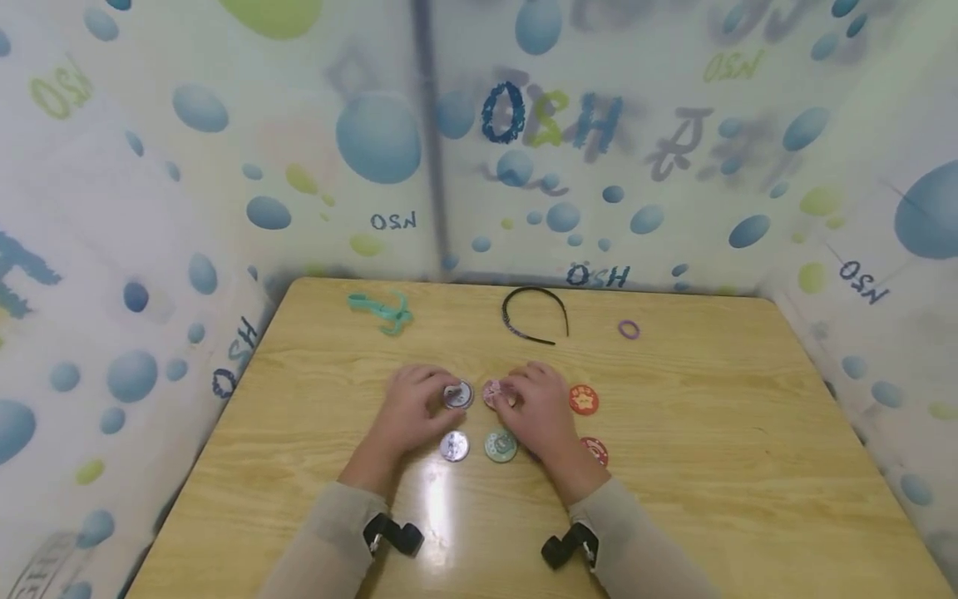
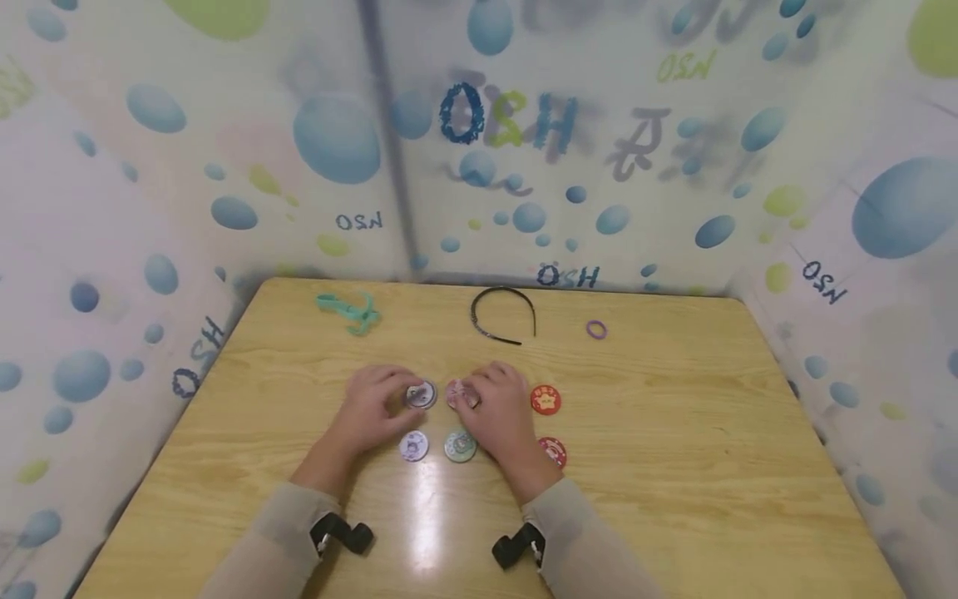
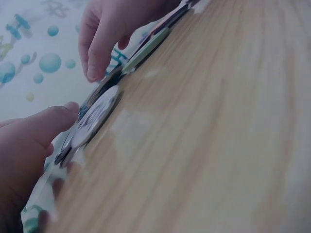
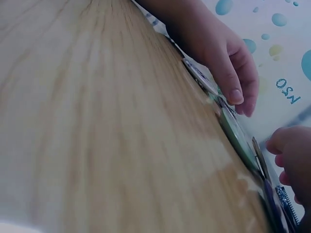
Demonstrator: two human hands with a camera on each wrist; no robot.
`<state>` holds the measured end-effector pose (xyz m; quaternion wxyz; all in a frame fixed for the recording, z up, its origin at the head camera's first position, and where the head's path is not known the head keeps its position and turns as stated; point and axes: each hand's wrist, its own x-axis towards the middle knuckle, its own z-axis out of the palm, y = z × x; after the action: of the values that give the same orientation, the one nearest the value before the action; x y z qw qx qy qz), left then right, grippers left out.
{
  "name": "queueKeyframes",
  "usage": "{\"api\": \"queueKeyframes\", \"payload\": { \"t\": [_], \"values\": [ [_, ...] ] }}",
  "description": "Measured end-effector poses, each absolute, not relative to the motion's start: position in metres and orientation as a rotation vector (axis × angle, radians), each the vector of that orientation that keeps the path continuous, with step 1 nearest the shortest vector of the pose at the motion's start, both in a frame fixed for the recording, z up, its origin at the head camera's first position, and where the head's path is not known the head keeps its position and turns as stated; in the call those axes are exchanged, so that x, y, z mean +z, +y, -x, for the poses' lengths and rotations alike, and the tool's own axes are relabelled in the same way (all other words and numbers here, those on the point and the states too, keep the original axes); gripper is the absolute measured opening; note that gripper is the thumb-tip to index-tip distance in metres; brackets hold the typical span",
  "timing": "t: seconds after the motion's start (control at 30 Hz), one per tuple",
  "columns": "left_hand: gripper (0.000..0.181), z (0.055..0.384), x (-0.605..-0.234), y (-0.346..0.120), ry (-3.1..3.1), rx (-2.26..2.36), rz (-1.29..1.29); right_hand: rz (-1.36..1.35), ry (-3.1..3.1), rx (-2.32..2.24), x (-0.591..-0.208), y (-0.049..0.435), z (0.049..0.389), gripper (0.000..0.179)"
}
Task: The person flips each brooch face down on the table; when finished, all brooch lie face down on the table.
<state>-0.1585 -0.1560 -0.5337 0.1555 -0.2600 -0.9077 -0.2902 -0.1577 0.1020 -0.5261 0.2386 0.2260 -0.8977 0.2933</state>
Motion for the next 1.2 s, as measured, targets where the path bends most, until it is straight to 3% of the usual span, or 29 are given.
{"api": "queueKeyframes", "payload": {
  "t": [0.33, 0.63, 1.2],
  "values": [
    [0.047, 0.171, -0.533, -0.120, -2.600, -0.769, 0.793, -0.559, -2.540, 0.796, -0.526, 0.120, 0.153, 0.032],
    [0.052, 0.171, -0.537, -0.116, -2.596, -0.816, 0.776, -0.576, -2.668, 0.778, -0.528, 0.119, 0.153, 0.048],
    [0.046, 0.170, -0.534, -0.111, -2.643, -0.868, 0.737, -0.576, -2.667, 0.800, -0.534, 0.124, 0.154, 0.047]
  ]
}}
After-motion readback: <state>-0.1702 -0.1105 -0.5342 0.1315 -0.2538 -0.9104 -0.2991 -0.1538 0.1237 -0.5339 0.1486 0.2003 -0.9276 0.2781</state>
